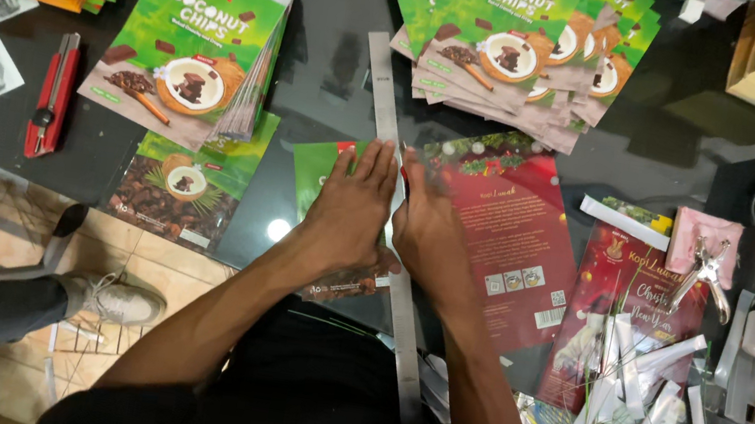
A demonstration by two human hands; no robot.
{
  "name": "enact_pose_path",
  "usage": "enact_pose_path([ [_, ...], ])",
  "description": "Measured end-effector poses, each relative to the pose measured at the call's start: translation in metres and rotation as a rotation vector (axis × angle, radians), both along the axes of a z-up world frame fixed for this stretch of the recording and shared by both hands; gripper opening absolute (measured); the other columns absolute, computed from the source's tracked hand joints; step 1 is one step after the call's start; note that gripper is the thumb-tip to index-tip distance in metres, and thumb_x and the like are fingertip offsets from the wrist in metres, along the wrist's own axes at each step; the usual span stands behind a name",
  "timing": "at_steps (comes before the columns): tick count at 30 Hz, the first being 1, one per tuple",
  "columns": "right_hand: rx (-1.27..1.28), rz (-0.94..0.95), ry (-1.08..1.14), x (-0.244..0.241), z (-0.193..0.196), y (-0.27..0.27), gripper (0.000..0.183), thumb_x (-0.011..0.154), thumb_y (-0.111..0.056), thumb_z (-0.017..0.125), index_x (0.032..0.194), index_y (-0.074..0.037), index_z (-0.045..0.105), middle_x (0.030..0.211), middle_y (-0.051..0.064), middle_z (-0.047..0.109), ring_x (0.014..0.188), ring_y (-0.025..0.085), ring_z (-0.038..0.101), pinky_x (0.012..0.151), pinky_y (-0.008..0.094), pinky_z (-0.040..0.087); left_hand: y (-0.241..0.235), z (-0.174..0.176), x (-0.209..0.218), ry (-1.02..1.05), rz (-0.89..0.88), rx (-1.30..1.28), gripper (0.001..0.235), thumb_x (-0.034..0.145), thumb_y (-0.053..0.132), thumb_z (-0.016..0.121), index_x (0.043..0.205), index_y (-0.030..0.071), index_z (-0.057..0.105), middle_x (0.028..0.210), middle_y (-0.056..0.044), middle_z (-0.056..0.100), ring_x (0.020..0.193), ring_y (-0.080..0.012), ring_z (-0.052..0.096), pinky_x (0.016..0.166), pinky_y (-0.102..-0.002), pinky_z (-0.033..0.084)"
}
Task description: The person uses a utility knife and a long metal ruler to manually trim the edges off printed paper sheets on a glass table. They position the ruler along the crop marks, apply pressure, and pull the blade along the edge, repeating this for multiple stacks of sheets.
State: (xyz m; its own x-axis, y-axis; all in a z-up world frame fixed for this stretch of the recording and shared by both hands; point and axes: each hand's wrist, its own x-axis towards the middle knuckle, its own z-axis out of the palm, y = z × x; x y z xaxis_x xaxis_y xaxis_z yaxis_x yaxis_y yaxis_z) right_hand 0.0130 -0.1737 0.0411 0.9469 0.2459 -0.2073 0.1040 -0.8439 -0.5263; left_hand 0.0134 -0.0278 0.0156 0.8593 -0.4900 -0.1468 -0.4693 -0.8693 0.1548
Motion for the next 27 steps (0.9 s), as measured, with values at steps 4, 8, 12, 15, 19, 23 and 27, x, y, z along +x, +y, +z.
enact_pose_path([
  [4, -0.174, 0.047, -0.076, -0.016, 0.014, 0.004, 0.073, 0.093, -0.008, 0.051, 0.162, -0.018, 0.029, 0.086, 0.023, 0.069, 0.077, 0.045, 0.073, 0.065, 0.053, 0.061, -0.008, -0.016, 0.002, -0.184, -0.018, 0.063, 0.116, 0.055, 0.051, 0.082, 0.148, -0.010, 0.047, 0.155, -0.029, 0.048, 0.149, -0.0408, 0.037, 0.113, -0.056, 0.033],
  [8, -0.519, 0.095, -0.166, -0.108, -0.034, -0.029, 0.085, 0.089, -0.028, 0.055, 0.167, -0.024, 0.022, 0.086, 0.008, 0.063, 0.078, 0.029, 0.068, 0.061, 0.047, 0.061, -0.023, 0.003, 0.004, -0.030, 0.044, 0.176, 0.142, 0.046, 0.075, 0.089, 0.149, -0.011, 0.044, 0.158, -0.032, 0.045, 0.150, -0.0450, 0.034, 0.111, -0.059, 0.032],
  [12, -0.172, -0.098, 0.196, -0.221, -0.040, -0.067, 0.073, 0.099, -0.017, 0.048, 0.166, -0.026, 0.020, 0.091, 0.014, 0.057, 0.063, 0.039, 0.062, 0.054, 0.056, 0.042, -0.032, -0.018, 0.016, 0.038, 0.004, 0.397, 0.151, 0.057, 0.086, 0.081, 0.157, -0.013, 0.026, 0.168, -0.033, 0.020, 0.155, -0.0458, 0.022, 0.114, -0.064, 0.030],
  [15, 0.095, -0.246, 0.213, -0.262, -0.035, -0.093, 0.062, 0.094, -0.019, 0.056, 0.153, -0.029, 0.043, 0.154, 0.003, 0.057, 0.127, 0.033, 0.065, 0.092, 0.042, 0.054, -0.029, -0.017, 0.013, 0.099, -0.010, 0.427, 0.164, 0.052, 0.097, 0.081, 0.158, -0.013, 0.021, 0.169, -0.032, 0.016, 0.157, -0.0457, 0.017, 0.117, -0.064, 0.023],
  [19, 0.300, -0.656, 0.205, -0.272, -0.027, -0.119, 0.056, 0.085, -0.017, 0.074, 0.139, -0.022, 0.064, 0.107, 0.003, 0.069, 0.092, 0.015, 0.063, 0.080, 0.027, 0.047, -0.026, 0.049, -0.045, 0.311, -0.176, -0.098, 0.115, 0.071, 0.034, 0.070, 0.157, 0.000, 0.001, 0.169, -0.033, 0.001, 0.144, -0.0527, 0.030, 0.105, -0.060, 0.033],
  [23, 0.446, -0.969, 0.146, -0.247, 0.000, -0.108, 0.041, 0.083, -0.013, 0.076, 0.121, -0.002, 0.068, 0.082, 0.018, 0.074, 0.062, 0.026, 0.072, 0.059, 0.036, 0.060, -0.031, 0.016, -0.121, 1.139, -1.122, -0.570, 0.050, 0.100, 0.040, 0.056, 0.142, 0.013, 0.059, 0.138, -0.011, 0.069, 0.124, -0.0249, 0.068, 0.101, -0.033, 0.052],
  [27, 0.568, -0.818, 0.327, -0.236, -0.029, -0.098, 0.034, 0.089, -0.017, 0.072, 0.121, -0.010, 0.066, 0.098, 0.011, 0.081, 0.079, 0.019, 0.077, 0.060, 0.034, 0.067, -0.009, 0.032, -0.085, 0.818, -0.560, -0.885, 0.028, 0.106, 0.028, 0.051, 0.124, 0.018, 0.070, 0.113, -0.006, 0.077, 0.095, -0.0157, 0.070, 0.084, -0.032, 0.055],
])
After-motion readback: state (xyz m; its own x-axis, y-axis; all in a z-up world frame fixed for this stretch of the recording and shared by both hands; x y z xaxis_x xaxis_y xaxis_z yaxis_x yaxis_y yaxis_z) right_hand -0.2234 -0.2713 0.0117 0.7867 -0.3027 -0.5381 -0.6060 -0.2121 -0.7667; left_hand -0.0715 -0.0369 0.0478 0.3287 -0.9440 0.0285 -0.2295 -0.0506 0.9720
